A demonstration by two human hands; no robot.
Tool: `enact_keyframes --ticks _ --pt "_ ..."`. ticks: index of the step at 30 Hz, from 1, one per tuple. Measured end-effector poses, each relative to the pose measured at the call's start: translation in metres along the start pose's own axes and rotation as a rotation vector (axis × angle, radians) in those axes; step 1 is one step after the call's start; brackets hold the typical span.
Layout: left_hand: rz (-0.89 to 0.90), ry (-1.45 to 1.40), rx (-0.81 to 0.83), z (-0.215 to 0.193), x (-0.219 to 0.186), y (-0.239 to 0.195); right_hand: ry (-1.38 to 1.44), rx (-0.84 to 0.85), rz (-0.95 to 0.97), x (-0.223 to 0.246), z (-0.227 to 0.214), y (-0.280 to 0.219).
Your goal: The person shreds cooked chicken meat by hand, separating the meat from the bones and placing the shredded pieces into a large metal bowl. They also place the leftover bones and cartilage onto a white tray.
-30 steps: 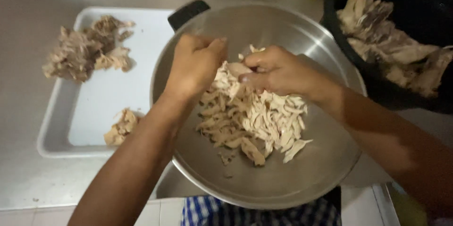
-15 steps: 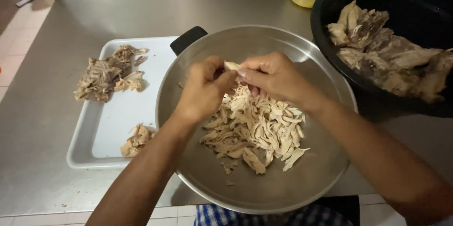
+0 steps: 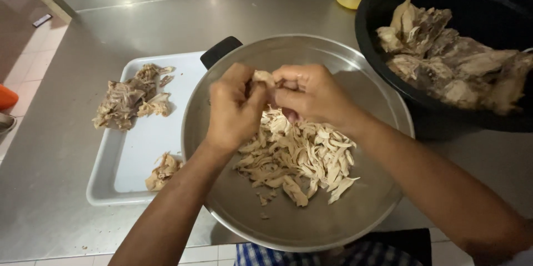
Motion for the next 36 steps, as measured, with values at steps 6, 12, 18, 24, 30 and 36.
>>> enact_keyframes --ticks 6,12,18,24,30,36 --pt "-0.35 -0.863 0.21 -0.008 -0.036 -0.002 -0.293 -0.05 -0.356 0.026 -0.009 -0.006" --pt "-0.588 -0.767 0.356 0.018 -0.003 -0.015 -0.436 0.053 -0.509 0.035 0.0 -0.004" --pt "-0.47 -0.641 0.143 -0.001 -0.007 -0.005 -0.1 -0.088 -0.13 0.012 -0.015 -0.001" --pt "-0.375 -0.507 0.224 0.013 0.004 -0.011 -0.105 -0.058 -0.123 0.008 -0.009 0.002" --pt "-0.417 -0.458 0.274 0.013 0.001 -0.014 -0.092 -0.096 -0.127 0.004 -0.007 0.004" --pt "-0.52 -0.648 0.232 0.012 -0.007 -0.013 0.204 -0.135 0.013 0.014 -0.007 0.001"
Point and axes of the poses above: each hand's wrist, its own y-axis towards the middle knuckle, its own z-axis out of the palm, x = y × z, the point moved 6 cm from there along y, towards the middle knuckle, and after that the axes turned 15 degrees about y, right-handed, at the moved point
